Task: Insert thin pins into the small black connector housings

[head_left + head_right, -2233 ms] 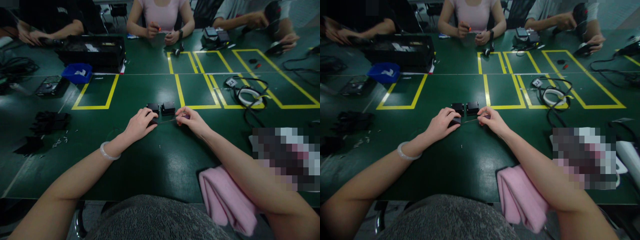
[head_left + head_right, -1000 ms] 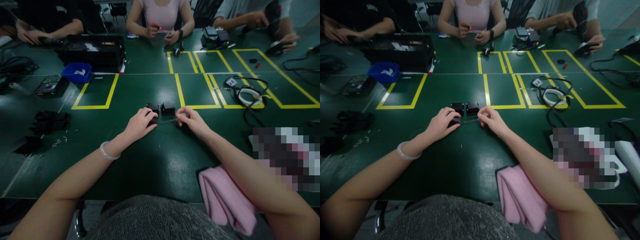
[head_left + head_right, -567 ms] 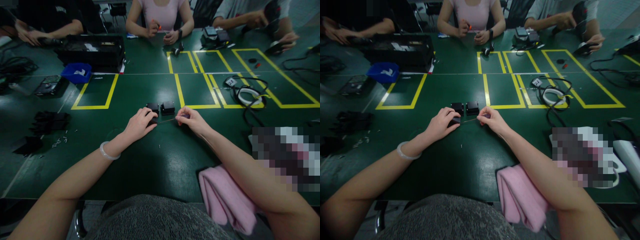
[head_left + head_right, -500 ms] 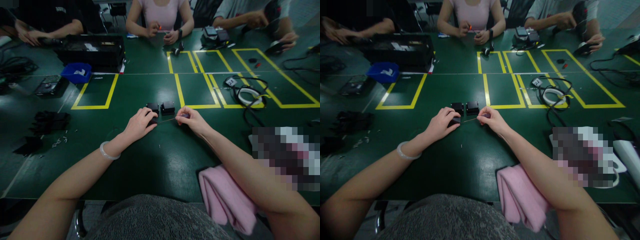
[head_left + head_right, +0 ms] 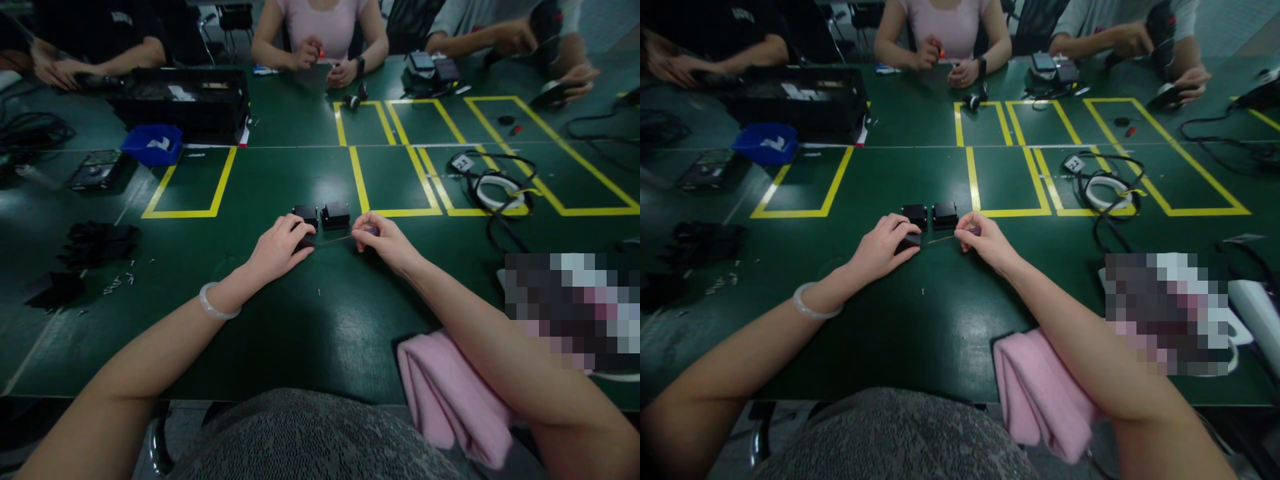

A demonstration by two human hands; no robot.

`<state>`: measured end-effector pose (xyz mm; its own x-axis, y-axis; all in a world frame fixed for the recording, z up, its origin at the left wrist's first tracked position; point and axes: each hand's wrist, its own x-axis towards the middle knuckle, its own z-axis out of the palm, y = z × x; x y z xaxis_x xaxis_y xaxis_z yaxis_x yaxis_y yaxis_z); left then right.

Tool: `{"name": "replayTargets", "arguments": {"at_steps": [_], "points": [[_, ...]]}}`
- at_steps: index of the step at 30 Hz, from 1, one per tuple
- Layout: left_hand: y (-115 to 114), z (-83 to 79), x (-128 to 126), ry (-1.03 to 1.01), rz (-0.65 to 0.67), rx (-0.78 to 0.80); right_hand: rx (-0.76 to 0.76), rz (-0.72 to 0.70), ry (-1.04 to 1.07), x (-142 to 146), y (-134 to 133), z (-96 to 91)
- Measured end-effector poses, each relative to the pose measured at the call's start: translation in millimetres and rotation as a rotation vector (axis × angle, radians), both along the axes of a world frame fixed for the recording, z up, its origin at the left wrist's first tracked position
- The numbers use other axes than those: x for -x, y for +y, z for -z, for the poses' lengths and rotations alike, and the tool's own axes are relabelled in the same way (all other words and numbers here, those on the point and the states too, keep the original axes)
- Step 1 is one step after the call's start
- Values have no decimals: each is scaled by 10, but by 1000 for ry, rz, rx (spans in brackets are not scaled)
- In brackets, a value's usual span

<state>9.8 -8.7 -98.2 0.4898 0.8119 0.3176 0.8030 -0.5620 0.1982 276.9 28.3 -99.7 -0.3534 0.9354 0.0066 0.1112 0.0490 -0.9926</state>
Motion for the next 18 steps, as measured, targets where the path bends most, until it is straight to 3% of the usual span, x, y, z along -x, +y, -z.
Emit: {"name": "replayTargets", "arguments": {"at_steps": [18], "points": [[-3,5,-4,10,-17,2,18,8,11,3,4,3]]}}
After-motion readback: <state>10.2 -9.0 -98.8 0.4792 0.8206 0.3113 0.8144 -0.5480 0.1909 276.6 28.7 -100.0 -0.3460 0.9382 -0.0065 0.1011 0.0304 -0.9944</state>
